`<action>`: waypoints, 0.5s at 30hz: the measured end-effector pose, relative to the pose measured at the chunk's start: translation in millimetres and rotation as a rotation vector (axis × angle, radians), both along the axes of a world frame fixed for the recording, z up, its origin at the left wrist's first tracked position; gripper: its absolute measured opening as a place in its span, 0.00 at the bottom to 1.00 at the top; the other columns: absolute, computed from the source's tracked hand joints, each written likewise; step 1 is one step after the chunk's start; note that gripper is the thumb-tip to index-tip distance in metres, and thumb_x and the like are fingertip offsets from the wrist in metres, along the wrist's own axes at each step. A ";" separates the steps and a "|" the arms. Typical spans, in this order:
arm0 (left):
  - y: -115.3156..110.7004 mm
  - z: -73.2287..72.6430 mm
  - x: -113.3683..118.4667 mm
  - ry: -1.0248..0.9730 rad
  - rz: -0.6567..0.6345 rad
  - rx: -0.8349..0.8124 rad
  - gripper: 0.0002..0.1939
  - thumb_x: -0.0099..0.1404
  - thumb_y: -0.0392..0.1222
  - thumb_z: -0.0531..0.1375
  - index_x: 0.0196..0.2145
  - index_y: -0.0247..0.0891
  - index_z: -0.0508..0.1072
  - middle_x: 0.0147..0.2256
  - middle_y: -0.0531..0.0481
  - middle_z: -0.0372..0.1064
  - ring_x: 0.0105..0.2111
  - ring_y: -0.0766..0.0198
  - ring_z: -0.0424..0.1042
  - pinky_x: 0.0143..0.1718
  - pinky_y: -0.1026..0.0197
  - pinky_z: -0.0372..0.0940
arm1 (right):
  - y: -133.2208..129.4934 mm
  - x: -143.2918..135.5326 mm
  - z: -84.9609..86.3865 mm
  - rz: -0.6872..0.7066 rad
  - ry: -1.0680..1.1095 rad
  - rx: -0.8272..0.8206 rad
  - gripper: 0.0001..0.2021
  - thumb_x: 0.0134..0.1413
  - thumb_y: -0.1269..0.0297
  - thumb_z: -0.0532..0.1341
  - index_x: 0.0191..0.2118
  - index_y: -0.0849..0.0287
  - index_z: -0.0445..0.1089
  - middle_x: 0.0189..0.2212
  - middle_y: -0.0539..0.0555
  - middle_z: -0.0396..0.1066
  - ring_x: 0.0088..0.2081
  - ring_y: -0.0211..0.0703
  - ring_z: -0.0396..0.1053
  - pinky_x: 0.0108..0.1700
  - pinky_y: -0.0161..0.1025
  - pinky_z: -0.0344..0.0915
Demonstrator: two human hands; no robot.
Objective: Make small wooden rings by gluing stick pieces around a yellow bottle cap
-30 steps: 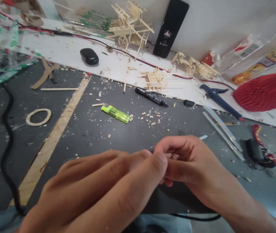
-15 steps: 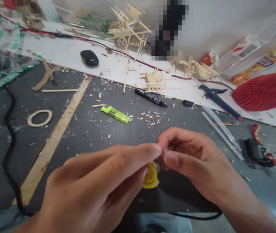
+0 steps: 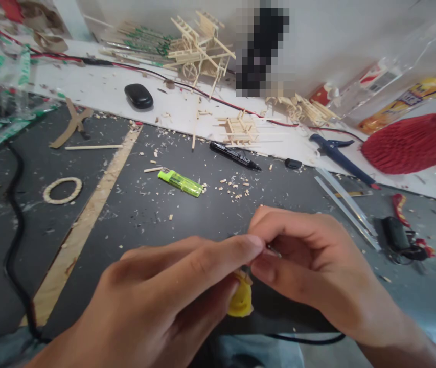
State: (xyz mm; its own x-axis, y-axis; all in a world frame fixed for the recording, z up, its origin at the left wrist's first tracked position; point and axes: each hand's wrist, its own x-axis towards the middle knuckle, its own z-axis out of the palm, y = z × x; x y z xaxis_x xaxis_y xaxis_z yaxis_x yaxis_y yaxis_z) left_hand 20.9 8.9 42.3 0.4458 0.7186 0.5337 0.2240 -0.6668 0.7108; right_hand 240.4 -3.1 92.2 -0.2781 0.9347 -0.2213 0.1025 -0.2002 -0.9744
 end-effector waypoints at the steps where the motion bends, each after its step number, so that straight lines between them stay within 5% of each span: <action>1: -0.2 -0.4 -0.1 0.001 -0.010 -0.005 0.15 0.77 0.32 0.62 0.58 0.42 0.77 0.41 0.60 0.86 0.31 0.77 0.84 0.46 0.82 0.75 | -0.6 0.5 0.3 -0.004 0.004 0.001 0.06 0.61 0.68 0.74 0.34 0.55 0.79 0.29 0.46 0.71 0.29 0.35 0.64 0.30 0.34 0.60; 6: -5.0 -1.0 -1.8 0.021 -0.021 -0.012 0.20 0.76 0.32 0.63 0.62 0.44 0.75 0.41 0.62 0.86 0.33 0.77 0.85 0.41 0.84 0.74 | -0.1 5.9 -4.1 -0.066 0.023 0.021 0.07 0.64 0.66 0.71 0.33 0.53 0.77 0.26 0.45 0.67 0.27 0.35 0.60 0.27 0.33 0.58; 11: -5.4 2.5 -1.0 0.025 0.012 -0.065 0.20 0.74 0.30 0.62 0.60 0.46 0.75 0.39 0.64 0.86 0.31 0.78 0.83 0.40 0.83 0.74 | 8.2 16.1 -8.4 -0.294 0.058 0.145 0.07 0.64 0.67 0.69 0.33 0.52 0.76 0.26 0.45 0.65 0.28 0.37 0.59 0.29 0.35 0.56; 15: -4.0 5.4 -1.3 0.034 0.033 -0.062 0.21 0.73 0.29 0.62 0.59 0.45 0.76 0.40 0.62 0.86 0.34 0.76 0.85 0.42 0.82 0.75 | 12.9 23.6 -7.3 -0.348 -0.181 0.260 0.19 0.71 0.66 0.61 0.25 0.55 0.63 0.21 0.44 0.54 0.24 0.37 0.52 0.26 0.37 0.50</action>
